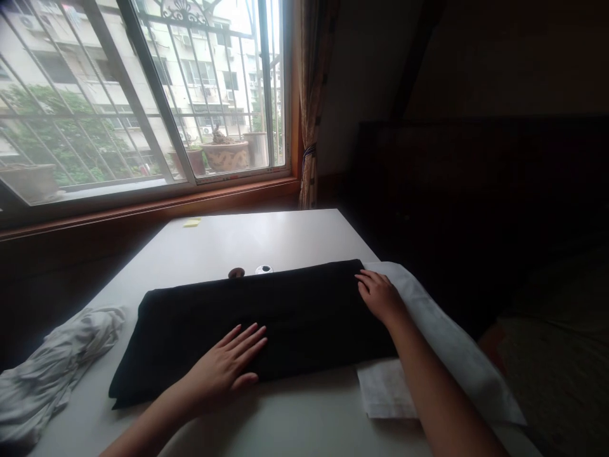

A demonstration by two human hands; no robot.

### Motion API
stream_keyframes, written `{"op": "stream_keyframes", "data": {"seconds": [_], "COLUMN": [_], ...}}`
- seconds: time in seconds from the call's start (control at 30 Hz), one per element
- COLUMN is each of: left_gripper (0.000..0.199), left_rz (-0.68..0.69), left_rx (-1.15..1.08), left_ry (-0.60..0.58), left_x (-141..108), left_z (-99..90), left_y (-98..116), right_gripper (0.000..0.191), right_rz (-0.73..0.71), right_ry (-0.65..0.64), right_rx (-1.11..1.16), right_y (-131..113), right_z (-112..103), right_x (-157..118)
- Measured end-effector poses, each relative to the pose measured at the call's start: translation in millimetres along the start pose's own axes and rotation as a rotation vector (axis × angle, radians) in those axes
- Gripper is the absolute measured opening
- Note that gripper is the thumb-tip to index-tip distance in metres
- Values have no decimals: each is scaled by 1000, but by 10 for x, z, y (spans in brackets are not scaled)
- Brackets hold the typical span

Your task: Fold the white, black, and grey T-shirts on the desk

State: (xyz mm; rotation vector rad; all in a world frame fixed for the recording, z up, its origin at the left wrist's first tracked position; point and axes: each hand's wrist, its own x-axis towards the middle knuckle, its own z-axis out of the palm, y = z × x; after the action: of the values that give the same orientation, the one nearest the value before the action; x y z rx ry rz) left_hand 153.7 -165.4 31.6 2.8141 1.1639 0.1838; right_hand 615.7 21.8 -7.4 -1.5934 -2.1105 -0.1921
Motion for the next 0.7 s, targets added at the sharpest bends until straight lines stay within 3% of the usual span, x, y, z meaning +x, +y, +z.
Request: {"op": "stream_keyframes", "data": {"seconds": [0.13,0.3,0.43,0.5,0.6,0.7], "left_gripper": [63,55,54,53,53,54], "left_rz": [-137,-521,-663,-699,-675,-448], "left_rx": [51,119,115,123,128,74], "left_ry": [31,85,67,56,76,92], "left_x": [-456,-1122,-1465,-1453,-1172,-689], "left_z": [-29,79,90,46,-71,-177], "left_y": [-424,-1022,-1290,-1281,-1121,-862], "right_gripper": [40,45,52,56,60,63], "right_rz": [64,133,159,185,301,435], "right_ry": [22,32,19,10,-6,-94], "right_rx": [-79,-227,-337,-357,-311,-218], "right_y": [-40,-17,37,39,6,-27], "right_z": [-34,-42,-49,-63,-107,-177], "right_x": [-29,-161,-370,-482,-600,-617]}}
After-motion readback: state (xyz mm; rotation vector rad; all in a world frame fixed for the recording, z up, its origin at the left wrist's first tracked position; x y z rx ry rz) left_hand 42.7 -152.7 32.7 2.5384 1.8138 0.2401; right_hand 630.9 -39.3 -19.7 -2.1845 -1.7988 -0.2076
